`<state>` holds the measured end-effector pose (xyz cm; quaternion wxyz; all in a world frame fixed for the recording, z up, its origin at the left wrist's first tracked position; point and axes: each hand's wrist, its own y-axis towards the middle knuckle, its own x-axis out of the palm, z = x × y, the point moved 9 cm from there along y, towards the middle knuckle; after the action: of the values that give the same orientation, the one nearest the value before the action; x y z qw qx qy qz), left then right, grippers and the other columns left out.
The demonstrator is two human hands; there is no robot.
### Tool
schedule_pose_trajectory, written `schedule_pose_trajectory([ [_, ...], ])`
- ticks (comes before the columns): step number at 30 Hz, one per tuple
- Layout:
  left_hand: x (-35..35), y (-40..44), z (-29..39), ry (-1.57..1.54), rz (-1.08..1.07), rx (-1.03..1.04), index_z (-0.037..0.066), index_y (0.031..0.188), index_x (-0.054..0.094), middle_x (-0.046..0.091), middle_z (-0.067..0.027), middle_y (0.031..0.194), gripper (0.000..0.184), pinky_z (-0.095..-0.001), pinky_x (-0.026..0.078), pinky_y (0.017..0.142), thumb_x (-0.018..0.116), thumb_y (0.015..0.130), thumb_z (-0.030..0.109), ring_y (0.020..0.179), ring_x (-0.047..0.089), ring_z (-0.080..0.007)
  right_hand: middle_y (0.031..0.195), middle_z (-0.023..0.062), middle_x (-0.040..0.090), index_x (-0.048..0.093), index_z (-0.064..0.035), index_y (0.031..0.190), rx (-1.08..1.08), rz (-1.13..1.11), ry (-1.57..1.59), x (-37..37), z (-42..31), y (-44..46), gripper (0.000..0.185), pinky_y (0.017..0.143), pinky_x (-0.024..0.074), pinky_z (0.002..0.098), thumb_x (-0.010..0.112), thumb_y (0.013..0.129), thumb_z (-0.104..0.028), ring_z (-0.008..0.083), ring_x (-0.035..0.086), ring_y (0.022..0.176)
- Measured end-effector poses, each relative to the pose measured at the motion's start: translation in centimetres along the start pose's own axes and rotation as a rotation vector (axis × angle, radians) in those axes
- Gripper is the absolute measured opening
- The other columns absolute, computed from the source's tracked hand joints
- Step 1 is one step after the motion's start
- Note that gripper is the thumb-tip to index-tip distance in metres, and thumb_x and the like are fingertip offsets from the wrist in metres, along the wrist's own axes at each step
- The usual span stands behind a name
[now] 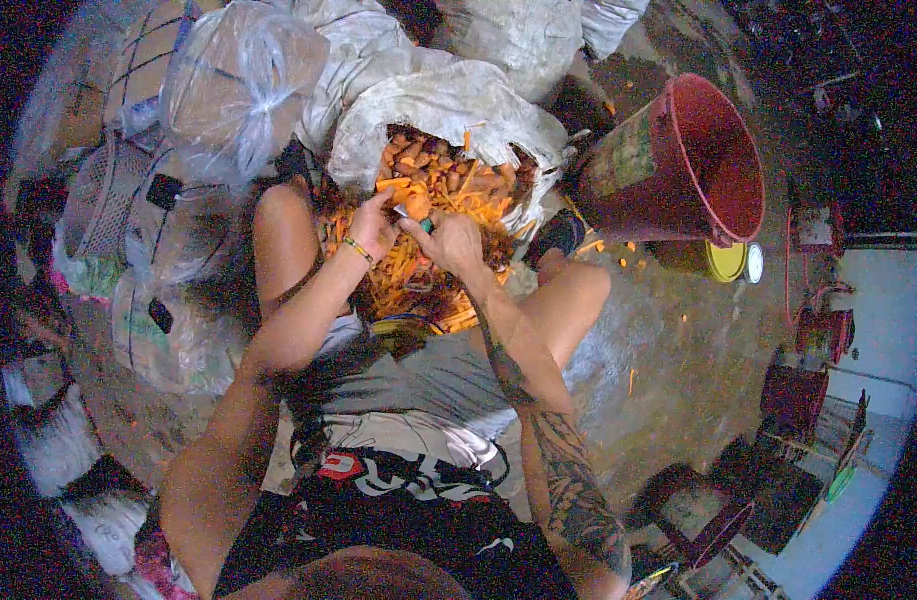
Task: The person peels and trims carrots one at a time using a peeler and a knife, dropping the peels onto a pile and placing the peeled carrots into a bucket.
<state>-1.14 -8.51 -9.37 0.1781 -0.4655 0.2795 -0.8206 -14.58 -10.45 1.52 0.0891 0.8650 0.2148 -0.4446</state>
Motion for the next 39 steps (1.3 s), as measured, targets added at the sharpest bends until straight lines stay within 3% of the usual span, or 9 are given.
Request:
schedule_pose_trajectory([
  [5,-1.9,-1.3,4.9,0.235,0.229,0.33,0.008,0.107,0.055,0.065,-0.0067,0.094,0.025,-0.0285,0.051,0.053,0.07,0.093,0.022,0.068,0.063,-0.0155,0.053,0.0061,0.038,0.041,-0.0014,0.06,0.296,-0.357,0.494,4.3,2.6,-1.8,0.079,0.055,0.0359,0.0405,0.031,0.102,-0.067,0.0186,0.039,0.054],
  [7,-1.8,-2.2,6.9,0.293,0.361,0.422,0.008,0.102,0.053,0.064,-0.0053,0.089,0.025,-0.0263,0.049,0.049,0.071,0.093,0.023,0.059,0.06,-0.0123,0.06,0.0133,0.05,0.053,0.0035,0.072,0.265,-0.337,0.413,3.8,3.2,-1.2,0.077,0.062,0.0427,0.0437,0.034,0.102,-0.064,0.0241,0.05,0.06],
  [12,2.3,-2.4,5.5,0.554,0.004,0.381,0.007,0.104,0.053,0.066,-0.0043,0.089,0.029,-0.0241,0.049,0.048,0.073,0.092,0.025,0.062,0.062,-0.0101,0.08,0.0138,0.066,0.068,0.0024,0.098,0.211,-0.153,0.537,0.7,2.8,-0.2,0.066,0.071,0.0503,0.0376,0.055,0.094,-0.063,0.0215,0.061,0.071],
  [17,4.9,-2.8,1.1,0.505,-0.165,0.128,0.006,0.114,0.054,0.068,-0.007,0.086,0.035,-0.027,0.051,0.051,0.066,0.097,0.034,0.065,0.065,-0.0135,0.064,0.0056,0.064,0.069,-0.0027,0.08,0.43,-0.354,0.461,-3.3,4.6,-0.1,0.05,0.055,0.0468,0.0328,0.071,0.085,-0.052,0.0161,0.06,0.056],
  [23,2.4,-0.2,-0.8,0.801,0.0,-0.071,0.002,0.118,0.054,0.068,-0.009,0.082,0.041,-0.0276,0.05,0.053,0.065,0.097,0.036,0.061,0.062,-0.012,0.066,-0.0017,0.052,0.064,-0.0026,0.12,0.476,0.545,1.24,-17.0,15.4,-1.4,0.064,0.046,0.0381,0.0259,0.044,0.101,-0.06,0.0087,0.049,0.057],
  [24,2.2,0.5,-1.3,0.821,-0.006,-0.1,0.002,0.121,0.053,0.068,-0.0091,0.082,0.043,-0.0275,0.05,0.053,0.065,0.097,0.034,0.061,0.062,-0.0118,0.059,0.0002,0.051,0.067,-0.0035,0.109,0.296,0.65,1.289,-19.8,14.6,-1.3,0.068,0.041,0.0342,0.0264,0.039,0.101,-0.065,0.0099,0.044,0.043],
  [31,-1.2,10.4,-4.5,0.958,0.001,-0.291,-0.004,0.144,0.036,0.067,-0.0091,0.084,0.066,-0.0284,0.05,0.052,0.07,0.094,0.024,0.062,0.061,-0.0136,0.062,0.0008,0.052,0.062,-0.0033,0.116,0.397,0.652,1.293,-20.2,15.0,-1.5,0.067,0.039,0.0359,0.0252,0.038,0.101,-0.064,0.0097,0.044,0.042],
  [34,-2.3,16.1,-3.8,0.961,0.14,-0.164,-0.001,0.125,0.054,0.07,-0.0121,0.096,0.054,-0.0323,0.057,0.059,0.071,0.091,0.038,0.069,0.067,-0.0194,0.062,0.0001,0.051,0.06,-0.0056,0.111,0.335,0.759,1.549,-20.9,16.1,-1.6,0.061,0.037,0.0364,0.0257,0.041,0.101,-0.063,0.0104,0.045,0.044],
  [39,1.9,23.1,-0.8,0.868,0.26,-0.003,0.005,0.132,0.054,0.056,-0.0162,0.131,0.06,-0.0387,0.055,0.078,0.067,0.091,0.047,0.101,0.062,-0.0285,0.062,-0.0007,0.05,0.059,-0.0092,0.106,0.234,0.875,1.757,-22.0,18.3,-2.1,0.056,0.036,0.0375,0.0262,0.046,0.099,-0.063,0.0107,0.045,0.045],
])
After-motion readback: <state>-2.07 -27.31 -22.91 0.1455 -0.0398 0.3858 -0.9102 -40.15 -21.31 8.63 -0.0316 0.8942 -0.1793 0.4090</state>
